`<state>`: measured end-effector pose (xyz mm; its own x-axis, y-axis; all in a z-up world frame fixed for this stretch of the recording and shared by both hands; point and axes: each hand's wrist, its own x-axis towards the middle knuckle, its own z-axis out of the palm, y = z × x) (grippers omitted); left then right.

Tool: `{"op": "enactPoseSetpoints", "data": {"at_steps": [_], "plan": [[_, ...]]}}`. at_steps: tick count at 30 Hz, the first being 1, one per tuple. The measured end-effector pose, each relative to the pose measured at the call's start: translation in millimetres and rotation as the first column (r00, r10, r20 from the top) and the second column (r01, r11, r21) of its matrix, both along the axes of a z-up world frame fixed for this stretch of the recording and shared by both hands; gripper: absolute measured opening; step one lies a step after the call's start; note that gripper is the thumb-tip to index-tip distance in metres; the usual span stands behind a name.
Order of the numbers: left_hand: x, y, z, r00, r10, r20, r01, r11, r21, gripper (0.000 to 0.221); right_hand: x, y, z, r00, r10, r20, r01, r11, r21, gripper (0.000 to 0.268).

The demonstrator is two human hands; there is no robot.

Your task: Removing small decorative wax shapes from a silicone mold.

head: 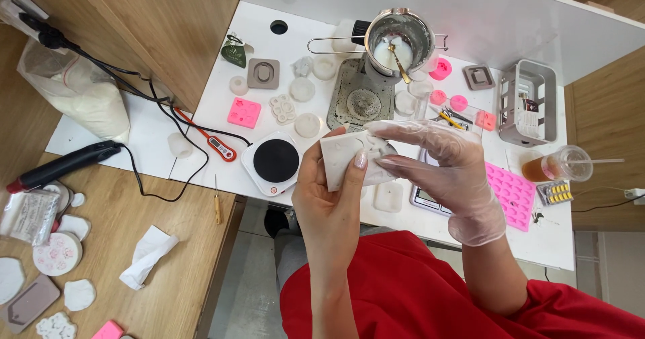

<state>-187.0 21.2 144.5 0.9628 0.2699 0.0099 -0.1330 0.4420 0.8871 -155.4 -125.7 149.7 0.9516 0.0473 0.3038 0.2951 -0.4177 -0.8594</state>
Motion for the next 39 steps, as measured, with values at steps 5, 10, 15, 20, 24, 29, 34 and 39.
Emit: {"op": "enactPoseSetpoints", "data": {"at_steps": [5,10,15,20,24,29,34,39], "plan": [[0,0,2,1.0,-0.021,-0.003,0.021,0.999,0.027,0.043,2,-7,-1,0.998,0.054,0.04,-0.054,0.998,-0.01,0.029],[0,-4,5,1.0,-0.03,-0.006,0.03,0.999,0.036,0.044,1,-12,-2,0.999,0.049,0.009,-0.049,0.999,0.008,0.027],[0,-5,8,1.0,-0.012,-0.009,0.013,0.995,0.099,0.044,3,-17,-12,0.997,0.055,0.046,-0.055,0.998,-0.006,0.027],[-1,-6,8,1.0,-0.013,-0.014,0.015,0.992,0.124,0.043,3,-16,-9,0.997,0.072,0.041,-0.071,0.997,-0.036,0.027],[0,-7,7,1.0,-0.019,-0.023,0.021,0.993,0.113,0.043,4,-17,-11,0.997,0.071,0.028,-0.07,0.997,-0.031,0.027],[1,-9,7,0.999,-0.022,-0.025,0.025,0.993,0.118,0.043,3,-18,-12,0.998,0.058,0.038,-0.057,0.998,-0.038,0.025],[1,-9,9,1.0,-0.014,-0.026,0.018,0.988,0.152,0.042,2,-12,-9,0.998,0.027,0.055,-0.026,0.999,-0.033,0.024],[3,-11,9,0.999,-0.024,-0.039,0.029,0.992,0.127,0.042,1,-16,-7,0.998,-0.001,0.061,0.004,0.999,-0.046,0.019]]}}
